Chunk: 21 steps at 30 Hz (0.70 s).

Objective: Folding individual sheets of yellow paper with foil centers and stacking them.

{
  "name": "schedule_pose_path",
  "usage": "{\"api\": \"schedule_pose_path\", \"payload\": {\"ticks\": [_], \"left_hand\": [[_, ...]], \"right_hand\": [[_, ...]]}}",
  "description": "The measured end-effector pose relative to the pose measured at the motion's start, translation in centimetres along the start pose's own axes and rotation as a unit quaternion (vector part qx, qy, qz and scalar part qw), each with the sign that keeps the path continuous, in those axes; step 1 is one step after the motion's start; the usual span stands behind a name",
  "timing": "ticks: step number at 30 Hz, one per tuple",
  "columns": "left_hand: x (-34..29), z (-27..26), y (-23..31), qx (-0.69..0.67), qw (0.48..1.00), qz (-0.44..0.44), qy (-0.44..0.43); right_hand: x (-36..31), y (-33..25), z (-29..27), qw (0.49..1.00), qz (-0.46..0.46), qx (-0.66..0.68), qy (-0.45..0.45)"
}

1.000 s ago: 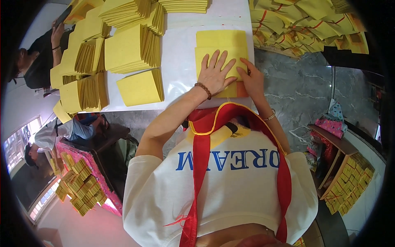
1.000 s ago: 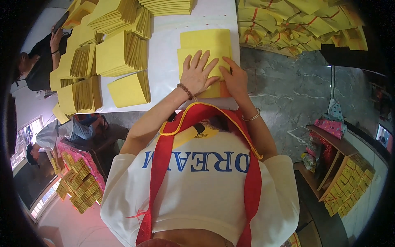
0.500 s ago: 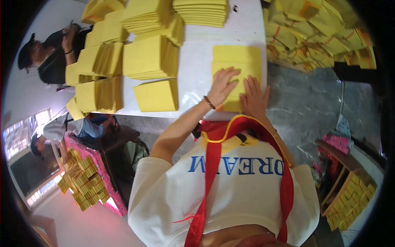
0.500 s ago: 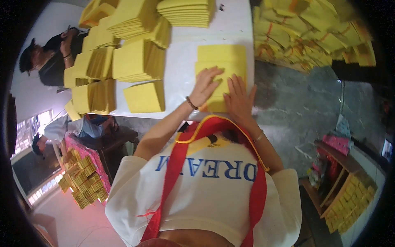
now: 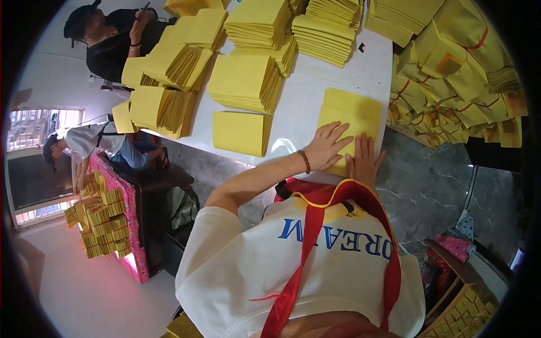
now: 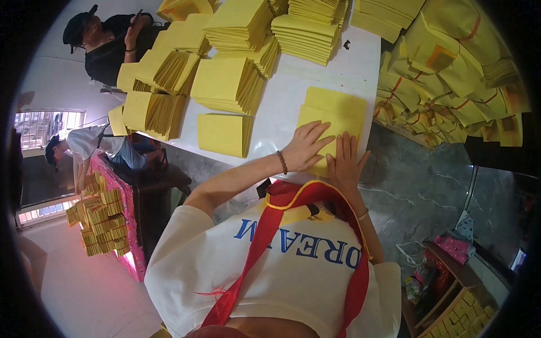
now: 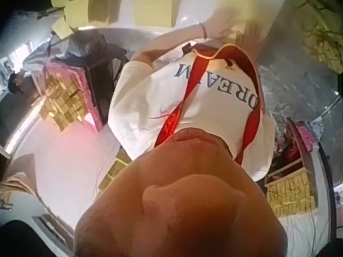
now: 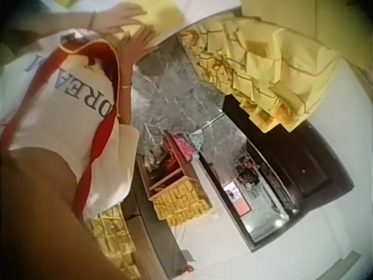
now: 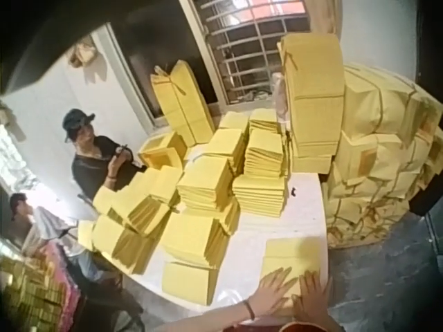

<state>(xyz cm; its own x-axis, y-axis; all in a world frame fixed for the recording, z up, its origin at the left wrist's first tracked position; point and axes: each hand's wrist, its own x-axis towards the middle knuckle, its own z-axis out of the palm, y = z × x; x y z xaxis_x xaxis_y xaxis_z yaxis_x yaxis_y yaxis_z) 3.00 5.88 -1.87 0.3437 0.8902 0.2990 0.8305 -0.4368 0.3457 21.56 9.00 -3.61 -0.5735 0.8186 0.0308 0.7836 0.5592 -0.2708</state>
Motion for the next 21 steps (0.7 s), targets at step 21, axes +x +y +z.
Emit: {"api": "schedule_pose_path", "payload": {"ticks": [21], "left_hand": [[-11.0, -13.8, 1.9, 0.175, 0.952, -0.053, 0.245]], "right_hand": [[0.6, 2.5, -2.2, 0.744, 0.155, 0.635, 0.137]]}}
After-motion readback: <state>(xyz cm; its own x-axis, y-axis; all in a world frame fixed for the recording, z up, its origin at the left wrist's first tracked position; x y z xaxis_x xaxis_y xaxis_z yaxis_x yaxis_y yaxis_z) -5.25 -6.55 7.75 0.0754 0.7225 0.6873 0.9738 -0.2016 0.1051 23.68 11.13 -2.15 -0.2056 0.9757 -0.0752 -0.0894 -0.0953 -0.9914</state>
